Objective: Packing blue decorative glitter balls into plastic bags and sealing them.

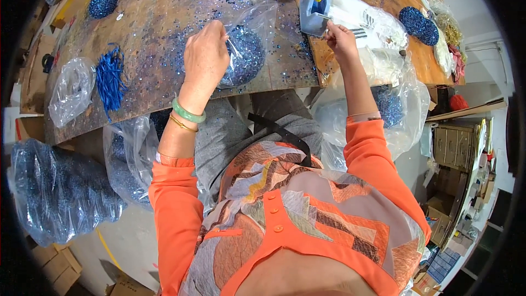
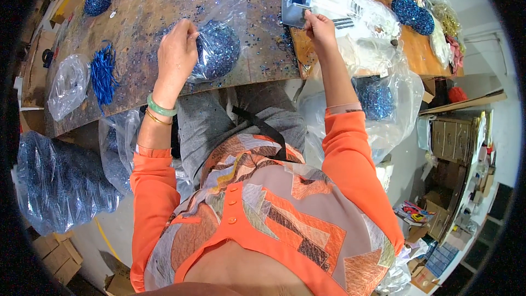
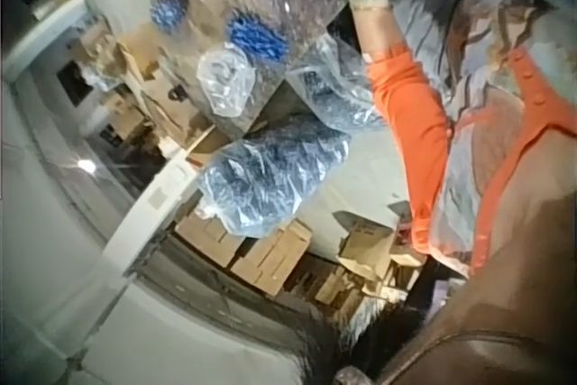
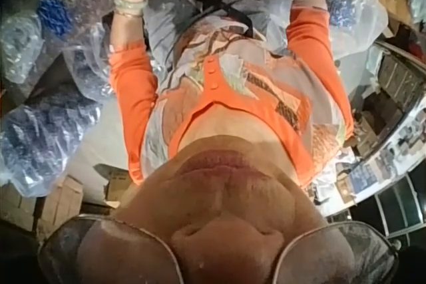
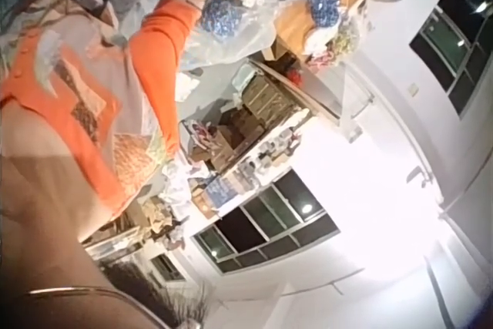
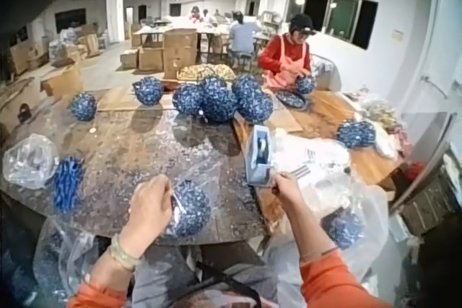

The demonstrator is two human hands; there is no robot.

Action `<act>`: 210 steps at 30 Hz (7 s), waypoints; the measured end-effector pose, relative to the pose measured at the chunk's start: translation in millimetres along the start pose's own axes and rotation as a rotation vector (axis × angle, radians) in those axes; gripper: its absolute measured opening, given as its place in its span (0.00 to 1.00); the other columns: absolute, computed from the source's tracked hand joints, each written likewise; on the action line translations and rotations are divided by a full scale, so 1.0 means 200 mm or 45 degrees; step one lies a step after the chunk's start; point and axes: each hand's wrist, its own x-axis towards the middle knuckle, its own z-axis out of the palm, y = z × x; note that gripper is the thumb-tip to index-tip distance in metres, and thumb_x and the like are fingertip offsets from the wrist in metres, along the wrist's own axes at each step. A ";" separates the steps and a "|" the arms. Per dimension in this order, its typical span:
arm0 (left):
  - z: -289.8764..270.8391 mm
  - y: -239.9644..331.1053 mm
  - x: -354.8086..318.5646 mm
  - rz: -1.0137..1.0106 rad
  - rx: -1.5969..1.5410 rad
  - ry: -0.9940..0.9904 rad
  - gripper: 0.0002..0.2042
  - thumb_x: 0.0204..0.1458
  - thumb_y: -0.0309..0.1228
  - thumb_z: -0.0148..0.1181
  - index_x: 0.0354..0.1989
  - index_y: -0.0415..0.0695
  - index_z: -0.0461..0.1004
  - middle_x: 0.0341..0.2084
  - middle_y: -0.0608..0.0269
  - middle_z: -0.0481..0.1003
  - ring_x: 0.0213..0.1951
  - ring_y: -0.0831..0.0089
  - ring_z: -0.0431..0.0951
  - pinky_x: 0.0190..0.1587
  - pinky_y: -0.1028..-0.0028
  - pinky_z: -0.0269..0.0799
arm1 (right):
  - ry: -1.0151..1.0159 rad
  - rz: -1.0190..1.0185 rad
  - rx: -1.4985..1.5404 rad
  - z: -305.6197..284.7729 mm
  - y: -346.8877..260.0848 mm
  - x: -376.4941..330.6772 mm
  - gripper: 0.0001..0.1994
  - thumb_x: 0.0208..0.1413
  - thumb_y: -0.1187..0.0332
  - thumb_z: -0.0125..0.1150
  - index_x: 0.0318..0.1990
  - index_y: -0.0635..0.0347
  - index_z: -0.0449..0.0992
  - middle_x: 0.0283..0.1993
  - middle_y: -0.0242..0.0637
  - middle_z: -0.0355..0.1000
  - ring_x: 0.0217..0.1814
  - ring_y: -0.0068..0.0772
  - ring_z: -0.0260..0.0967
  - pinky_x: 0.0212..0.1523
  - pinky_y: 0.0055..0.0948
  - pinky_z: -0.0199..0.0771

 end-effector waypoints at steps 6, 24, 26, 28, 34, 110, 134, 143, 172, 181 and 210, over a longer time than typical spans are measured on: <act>-0.01 0.01 0.00 -0.001 0.015 0.010 0.03 0.49 0.22 0.53 0.30 0.41 0.65 0.26 0.52 0.72 0.33 0.50 0.73 0.35 0.60 0.67 | 0.115 0.124 0.303 0.05 0.09 -0.01 0.12 0.55 0.66 0.60 0.23 0.53 0.66 0.18 0.25 0.61 0.23 0.23 0.62 0.22 0.20 0.61; 0.04 -0.01 -0.02 -0.016 0.035 0.075 0.03 0.45 0.22 0.51 0.29 0.42 0.66 0.26 0.56 0.73 0.33 0.55 0.74 0.36 0.61 0.65 | 0.090 -0.157 -1.194 -0.06 0.00 0.19 0.14 0.51 0.63 0.62 0.19 0.58 0.70 0.16 0.30 0.64 0.13 0.20 0.55 0.14 0.21 0.53; 0.04 -0.01 -0.03 -0.012 0.030 0.087 0.03 0.45 0.23 0.52 0.28 0.42 0.66 0.26 0.56 0.74 0.33 0.55 0.75 0.36 0.61 0.64 | -0.063 0.168 -0.686 -0.09 -0.01 0.18 0.13 0.53 0.63 0.60 0.21 0.57 0.69 0.17 0.29 0.62 0.14 0.19 0.55 0.13 0.20 0.52; 0.06 0.00 -0.01 -0.027 0.039 0.094 0.03 0.45 0.23 0.52 0.29 0.42 0.66 0.26 0.55 0.74 0.32 0.55 0.74 0.35 0.61 0.65 | -0.061 0.279 -0.321 -0.12 0.09 0.20 0.12 0.54 0.63 0.60 0.23 0.56 0.68 0.17 0.28 0.61 0.15 0.19 0.55 0.13 0.18 0.51; 0.03 -0.03 -0.04 -0.022 -0.029 0.133 0.03 0.48 0.24 0.53 0.29 0.41 0.66 0.24 0.53 0.73 0.30 0.51 0.73 0.33 0.57 0.65 | -0.098 0.320 0.539 0.05 0.23 0.15 0.12 0.55 0.65 0.61 0.26 0.52 0.63 0.19 0.24 0.56 0.16 0.16 0.50 0.13 0.13 0.49; 0.15 -0.03 -0.07 -0.092 -0.159 0.371 0.04 0.42 0.22 0.55 0.26 0.43 0.68 0.20 0.58 0.71 0.30 0.57 0.73 0.35 0.62 0.66 | -0.740 0.127 -0.134 0.80 -0.11 -0.48 0.22 0.49 0.72 0.65 0.49 0.62 0.63 0.26 0.30 0.69 0.22 0.15 0.64 0.19 0.14 0.59; 0.05 -0.01 -0.08 0.023 -0.321 0.301 0.01 0.47 0.22 0.56 0.27 0.41 0.73 0.27 0.56 0.74 0.33 0.57 0.73 0.39 0.65 0.70 | -0.454 -1.930 -1.318 0.82 -0.15 -0.37 0.11 0.36 0.62 0.69 0.27 0.54 0.76 0.39 0.32 0.71 0.49 0.39 0.66 0.48 0.40 0.63; 0.04 0.06 -0.09 0.050 -0.410 0.186 0.04 0.46 0.17 0.58 0.30 0.38 0.73 0.29 0.57 0.75 0.33 0.64 0.76 0.41 0.70 0.71 | -0.409 -1.745 -1.174 0.76 -0.05 -0.43 0.08 0.45 0.60 0.63 0.29 0.52 0.76 0.34 0.27 0.71 0.47 0.33 0.67 0.47 0.37 0.61; 0.51 0.63 -0.40 0.797 -0.599 -0.849 0.22 0.38 0.24 0.62 0.47 0.44 0.70 0.26 0.58 0.73 0.32 0.59 0.74 0.37 0.63 0.67 | 0.445 -0.404 -1.504 -0.83 -0.31 -0.87 0.12 0.48 0.63 0.63 0.27 0.65 0.75 0.19 0.40 0.69 0.23 0.25 0.67 0.26 0.28 0.66; 0.50 0.52 -0.50 0.694 -0.423 -0.771 0.22 0.43 0.28 0.62 0.50 0.47 0.68 0.28 0.61 0.72 0.35 0.62 0.74 0.42 0.66 0.66 | -0.059 0.017 -1.629 -1.28 0.20 -0.80 0.10 0.40 0.66 0.67 0.22 0.63 0.75 0.21 0.41 0.70 0.23 0.31 0.67 0.26 0.31 0.66; -0.06 -0.04 -0.89 -0.106 -0.369 -0.526 0.13 0.46 0.19 0.56 0.42 0.38 0.73 0.37 0.50 0.74 0.40 0.56 0.76 0.43 0.67 0.70 | 0.024 -0.354 -2.132 -0.76 -0.49 -0.89 0.15 0.48 0.61 0.61 0.39 0.61 0.76 0.39 0.48 0.74 0.43 0.51 0.70 0.44 0.42 0.70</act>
